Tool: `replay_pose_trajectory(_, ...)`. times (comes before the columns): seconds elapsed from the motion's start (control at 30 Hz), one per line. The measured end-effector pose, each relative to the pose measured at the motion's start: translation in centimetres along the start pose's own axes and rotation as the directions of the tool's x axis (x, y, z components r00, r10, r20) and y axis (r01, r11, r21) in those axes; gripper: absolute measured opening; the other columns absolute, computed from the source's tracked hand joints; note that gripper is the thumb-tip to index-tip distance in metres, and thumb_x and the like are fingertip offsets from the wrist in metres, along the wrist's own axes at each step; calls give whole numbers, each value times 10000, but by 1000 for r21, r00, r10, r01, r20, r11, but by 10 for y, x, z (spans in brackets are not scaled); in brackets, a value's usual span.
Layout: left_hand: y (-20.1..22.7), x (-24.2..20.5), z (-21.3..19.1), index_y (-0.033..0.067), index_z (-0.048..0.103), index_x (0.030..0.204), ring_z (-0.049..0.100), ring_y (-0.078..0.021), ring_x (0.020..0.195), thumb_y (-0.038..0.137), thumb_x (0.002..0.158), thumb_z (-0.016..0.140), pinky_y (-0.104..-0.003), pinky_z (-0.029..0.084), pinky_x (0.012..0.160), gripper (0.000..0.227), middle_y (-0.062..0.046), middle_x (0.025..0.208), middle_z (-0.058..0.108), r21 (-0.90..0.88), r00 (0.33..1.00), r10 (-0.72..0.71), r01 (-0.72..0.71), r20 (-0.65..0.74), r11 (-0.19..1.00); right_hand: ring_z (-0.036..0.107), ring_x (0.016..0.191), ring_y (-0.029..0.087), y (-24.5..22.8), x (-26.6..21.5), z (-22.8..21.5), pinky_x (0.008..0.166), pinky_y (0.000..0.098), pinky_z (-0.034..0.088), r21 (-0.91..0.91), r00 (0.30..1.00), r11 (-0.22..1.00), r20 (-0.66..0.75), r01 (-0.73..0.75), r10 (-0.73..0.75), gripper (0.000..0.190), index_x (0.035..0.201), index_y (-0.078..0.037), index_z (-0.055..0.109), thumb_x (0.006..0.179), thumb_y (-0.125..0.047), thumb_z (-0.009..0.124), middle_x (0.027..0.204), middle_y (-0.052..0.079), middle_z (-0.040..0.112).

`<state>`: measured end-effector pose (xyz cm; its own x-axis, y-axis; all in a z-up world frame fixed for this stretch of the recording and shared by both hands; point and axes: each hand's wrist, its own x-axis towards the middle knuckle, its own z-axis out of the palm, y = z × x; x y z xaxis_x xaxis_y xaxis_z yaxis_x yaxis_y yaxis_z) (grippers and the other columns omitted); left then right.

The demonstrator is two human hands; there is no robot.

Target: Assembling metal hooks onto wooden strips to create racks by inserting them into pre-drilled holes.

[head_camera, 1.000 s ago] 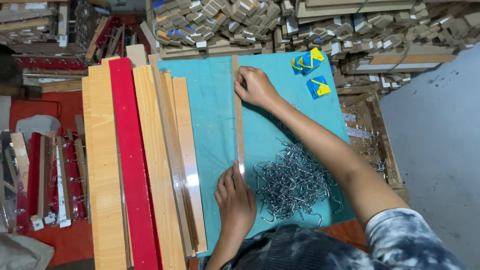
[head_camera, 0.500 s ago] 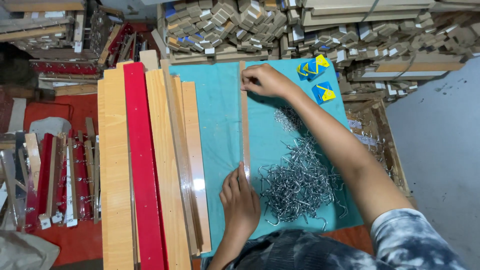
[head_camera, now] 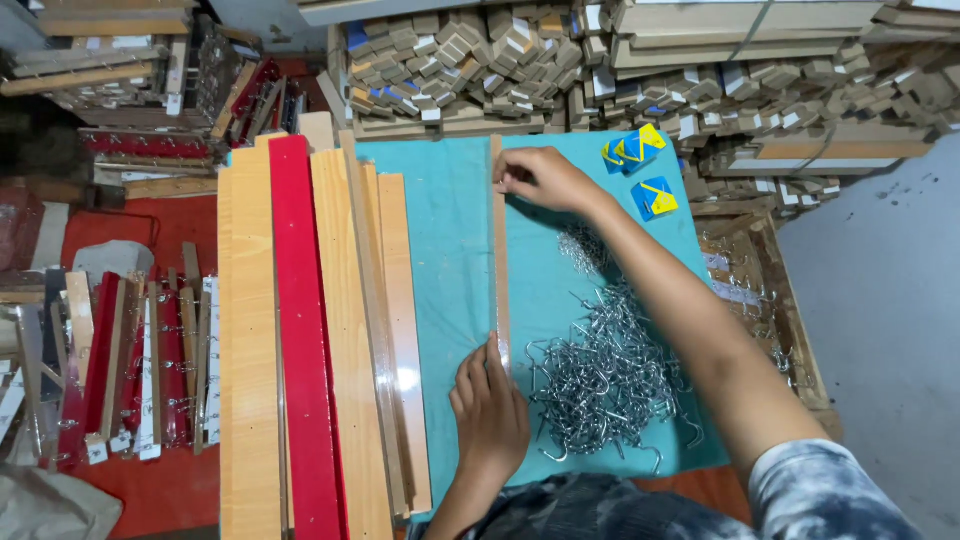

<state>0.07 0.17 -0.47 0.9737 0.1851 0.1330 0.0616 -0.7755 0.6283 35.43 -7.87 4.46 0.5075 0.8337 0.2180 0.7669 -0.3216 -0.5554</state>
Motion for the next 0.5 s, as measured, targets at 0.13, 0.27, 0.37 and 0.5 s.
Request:
replay_pose_trajectory(0.13,0,-1,1,61,217,1609,366,-378,1404,187,1033,409,-544,375,1002,621,-148,1534,409,-19,996,-61,62,59,998,694,832,247,7,-2,15,720,354,477,-38,999,998,-12,43,-43,146,860,-80,643,963,-118,739,886,64,712)
replay_pose_trajectory(0.27,1,0,0,52,211,1605,354,-387,1401,156,1014,421,-557,365,1000,635,-164,1536,391,-71,994,-70,76,85,995,618,622,239,3,-4,55,591,390,450,-25,916,943,-249,-331,315,216,776,-93,535,958,-153,636,681,44,644)
replay_pose_trajectory(0.37,5,1,-3,34,255,1585,379,-391,1382,122,1002,429,-552,381,976,615,-175,1505,420,-77,995,-71,76,66,994,613,623,275,-3,-2,61,572,421,447,-16,840,879,-303,-476,450,177,791,-100,528,942,-168,592,662,34,635)
replay_pose_trajectory(0.5,4,0,-7,14,284,1579,401,-392,1361,100,977,452,-530,399,966,631,-185,1467,453,-67,999,-31,34,44,997,612,774,166,16,2,27,698,328,437,75,928,925,47,-372,369,176,952,-133,548,970,-204,707,893,8,672)
